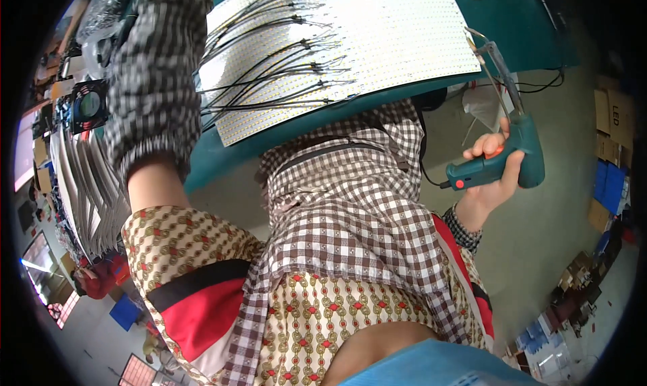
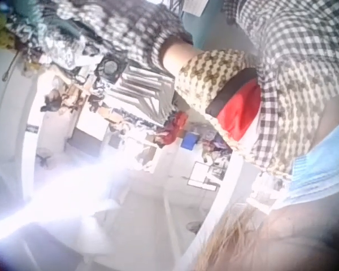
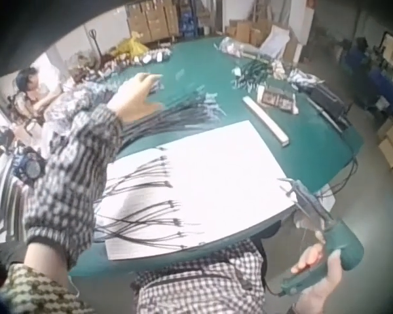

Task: The person solders electrical wires onto an LED light panel assembly using a soldering iron.

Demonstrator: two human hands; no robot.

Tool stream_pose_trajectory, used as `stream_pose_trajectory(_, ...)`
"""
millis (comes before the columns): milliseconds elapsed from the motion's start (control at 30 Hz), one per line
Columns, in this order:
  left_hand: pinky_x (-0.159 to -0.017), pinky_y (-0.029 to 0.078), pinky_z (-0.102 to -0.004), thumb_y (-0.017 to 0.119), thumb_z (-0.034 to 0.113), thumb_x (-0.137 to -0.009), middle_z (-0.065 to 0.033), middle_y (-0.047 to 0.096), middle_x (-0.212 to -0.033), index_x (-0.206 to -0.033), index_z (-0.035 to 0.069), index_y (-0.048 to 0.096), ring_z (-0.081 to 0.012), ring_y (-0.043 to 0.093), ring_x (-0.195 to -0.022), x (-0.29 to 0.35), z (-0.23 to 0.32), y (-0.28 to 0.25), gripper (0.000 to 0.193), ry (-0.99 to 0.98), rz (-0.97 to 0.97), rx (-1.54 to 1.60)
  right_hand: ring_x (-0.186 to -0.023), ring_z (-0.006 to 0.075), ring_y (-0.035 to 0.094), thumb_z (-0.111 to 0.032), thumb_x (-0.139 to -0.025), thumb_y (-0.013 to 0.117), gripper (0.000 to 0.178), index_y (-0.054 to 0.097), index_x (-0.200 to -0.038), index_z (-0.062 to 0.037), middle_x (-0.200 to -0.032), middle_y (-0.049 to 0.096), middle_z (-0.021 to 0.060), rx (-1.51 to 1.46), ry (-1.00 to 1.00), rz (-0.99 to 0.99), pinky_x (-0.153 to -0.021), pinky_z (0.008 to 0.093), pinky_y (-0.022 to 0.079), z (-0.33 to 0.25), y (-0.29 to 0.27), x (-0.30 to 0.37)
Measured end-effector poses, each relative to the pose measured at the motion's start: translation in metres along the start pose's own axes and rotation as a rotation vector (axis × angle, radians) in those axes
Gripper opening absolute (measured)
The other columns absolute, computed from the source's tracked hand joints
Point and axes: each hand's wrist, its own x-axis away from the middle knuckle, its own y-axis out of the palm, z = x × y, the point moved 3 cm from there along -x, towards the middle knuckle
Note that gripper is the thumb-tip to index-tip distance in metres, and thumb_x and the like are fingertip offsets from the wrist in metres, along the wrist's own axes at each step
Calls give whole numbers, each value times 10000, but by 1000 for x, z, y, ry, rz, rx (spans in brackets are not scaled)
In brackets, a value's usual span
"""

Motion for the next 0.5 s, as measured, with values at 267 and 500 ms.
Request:
stream_pose_trajectory(267, -703, 519, -348, 822, 105, -739, -113, 638, -929, -985, 53, 661, -270, 641, -860, 217, 138, -24, 299, 91, -262, 760, -756, 199, 574, -515, -975, 509, 748, 387, -1360, 114, -837, 543, 80, -11, 73, -4, -659, 360, 600, 8, -13, 31)
stream_pose_trajectory(500, -669, 435, -342, 733, 38, -723, -31, 578, -871, -923, 92, 635, -219, 559, -764, 251, 150, -11, 229, 64, -79, 724, -765, 188, 520, -532, -975, 510, 742, 411, -1374, 85, -868, 521, 58, -16, 144, -162, -629, 338, 569, 6, -7, 30)
